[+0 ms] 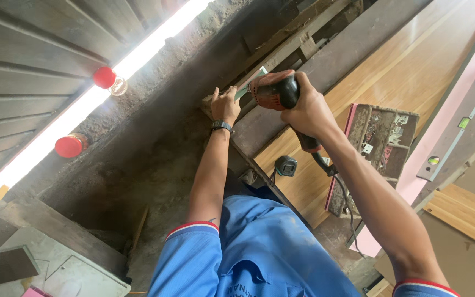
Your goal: The person attaches hardware to a wooden panel by retrieving metal components from a divided box and securing them using a power drill.
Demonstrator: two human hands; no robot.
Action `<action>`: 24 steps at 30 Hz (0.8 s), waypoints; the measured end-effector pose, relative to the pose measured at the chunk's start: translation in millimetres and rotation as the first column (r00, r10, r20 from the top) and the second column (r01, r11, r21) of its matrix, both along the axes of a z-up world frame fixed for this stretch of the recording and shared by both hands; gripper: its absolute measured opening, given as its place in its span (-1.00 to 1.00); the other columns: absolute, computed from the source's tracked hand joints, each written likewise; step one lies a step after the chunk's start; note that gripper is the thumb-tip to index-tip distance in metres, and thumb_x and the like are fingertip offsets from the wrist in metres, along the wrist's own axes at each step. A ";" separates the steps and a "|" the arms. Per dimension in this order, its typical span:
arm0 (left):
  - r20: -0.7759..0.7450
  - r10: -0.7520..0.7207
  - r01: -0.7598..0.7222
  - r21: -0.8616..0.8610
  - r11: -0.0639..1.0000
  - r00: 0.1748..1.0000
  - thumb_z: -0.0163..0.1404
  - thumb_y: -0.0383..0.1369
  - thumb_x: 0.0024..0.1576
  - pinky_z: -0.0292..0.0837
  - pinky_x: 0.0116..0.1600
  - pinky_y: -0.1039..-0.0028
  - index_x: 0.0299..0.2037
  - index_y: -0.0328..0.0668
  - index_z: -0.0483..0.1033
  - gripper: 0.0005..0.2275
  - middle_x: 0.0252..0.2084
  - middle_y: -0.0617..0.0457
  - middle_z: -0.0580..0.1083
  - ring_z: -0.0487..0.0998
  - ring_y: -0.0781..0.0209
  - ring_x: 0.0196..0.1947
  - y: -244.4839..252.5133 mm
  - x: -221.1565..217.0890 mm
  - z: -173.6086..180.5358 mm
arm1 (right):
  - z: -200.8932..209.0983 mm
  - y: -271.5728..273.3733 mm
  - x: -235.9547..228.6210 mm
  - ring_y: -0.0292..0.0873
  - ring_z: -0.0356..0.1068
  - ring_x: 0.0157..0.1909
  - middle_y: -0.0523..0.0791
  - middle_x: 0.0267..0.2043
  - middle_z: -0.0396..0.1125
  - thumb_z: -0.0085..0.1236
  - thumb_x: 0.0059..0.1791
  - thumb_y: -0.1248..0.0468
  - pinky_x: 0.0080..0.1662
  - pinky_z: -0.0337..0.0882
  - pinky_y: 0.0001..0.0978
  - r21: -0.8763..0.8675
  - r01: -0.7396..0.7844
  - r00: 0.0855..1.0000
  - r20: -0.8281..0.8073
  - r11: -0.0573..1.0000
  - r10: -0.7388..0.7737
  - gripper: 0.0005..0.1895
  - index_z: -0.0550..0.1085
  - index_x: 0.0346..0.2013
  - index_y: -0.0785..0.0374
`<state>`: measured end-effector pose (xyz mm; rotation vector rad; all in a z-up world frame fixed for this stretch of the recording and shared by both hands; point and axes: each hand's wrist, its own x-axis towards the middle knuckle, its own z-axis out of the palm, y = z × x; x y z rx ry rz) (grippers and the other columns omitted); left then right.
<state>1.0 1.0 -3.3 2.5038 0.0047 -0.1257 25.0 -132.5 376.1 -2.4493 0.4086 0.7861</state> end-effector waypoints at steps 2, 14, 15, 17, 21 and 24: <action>-0.023 0.002 -0.003 -0.010 1.000 1.000 0.10 -0.35 0.17 0.02 0.52 0.08 0.12 -0.05 0.52 -0.70 0.13 -0.03 0.58 0.66 0.06 0.04 0.4 0.5 -1.5 | 4.7 7.2 4.7 0.31 0.43 0.09 0.16 -0.04 0.41 0.28 -0.27 0.23 0.08 0.43 0.19 -0.066 -0.091 0.996 -0.018 0.994 0.090 -0.20 0.23 0.24 -0.11; 0.099 0.009 -0.011 0.022 1.000 0.995 0.27 -0.38 0.01 0.18 0.46 0.11 0.04 -0.10 0.58 -0.64 -0.19 -0.18 0.65 0.68 -0.01 -0.23 5.4 2.7 -1.4 | -3.6 12.4 12.7 0.30 0.39 -0.22 0.15 -0.20 0.40 0.14 -0.25 0.32 -0.30 0.35 0.13 -0.065 -0.231 0.973 0.005 0.971 0.232 -0.33 0.19 0.14 0.11; 0.094 0.013 -0.015 0.025 1.000 0.995 0.27 -0.38 0.01 0.18 0.46 0.11 0.04 -0.10 0.58 -0.64 -0.19 -0.18 0.65 0.68 -0.01 -0.23 5.6 1.0 -3.1 | -6.4 11.7 12.6 0.30 0.39 -0.22 0.15 -0.20 0.40 0.14 -0.25 0.32 -0.30 0.35 0.13 -0.061 -0.235 0.972 0.001 0.970 0.236 -0.33 0.19 0.14 0.11; 0.109 0.016 -0.018 0.018 1.000 0.994 0.28 -0.38 -0.01 0.22 0.42 0.07 0.06 -0.07 0.58 -0.61 -0.16 -0.19 0.64 0.68 -0.02 -0.16 4.8 3.1 -5.5 | -10.5 9.3 13.3 0.37 0.38 -0.24 0.18 -0.25 0.39 0.15 -0.26 0.30 -0.28 0.32 0.14 -0.067 -0.252 0.964 0.072 0.965 0.256 -0.35 0.21 0.11 0.11; 0.098 0.014 -0.016 0.013 1.000 0.995 0.27 -0.41 -0.02 0.19 0.45 0.10 0.04 -0.09 0.58 -0.62 -0.17 -0.16 0.65 0.68 0.00 -0.18 5.1 2.6 -1.6 | -0.9 13.8 10.1 0.36 0.40 -0.22 0.17 -0.24 0.43 0.15 -0.23 0.29 -0.28 0.35 0.14 -0.044 -0.259 0.960 0.095 0.965 0.263 -0.36 0.22 0.13 0.12; 0.106 -0.001 -0.002 0.023 1.000 0.994 0.27 -0.39 0.01 0.19 0.44 0.06 0.05 -0.12 0.58 -0.63 -0.19 -0.22 0.64 0.68 -0.05 -0.23 6.7 3.0 -1.8 | 5.5 19.1 8.5 0.30 0.41 -0.25 0.15 -0.26 0.42 0.07 -0.22 0.37 -0.29 0.38 0.14 -0.026 -0.236 0.970 0.049 0.971 0.237 -0.37 0.23 0.15 0.12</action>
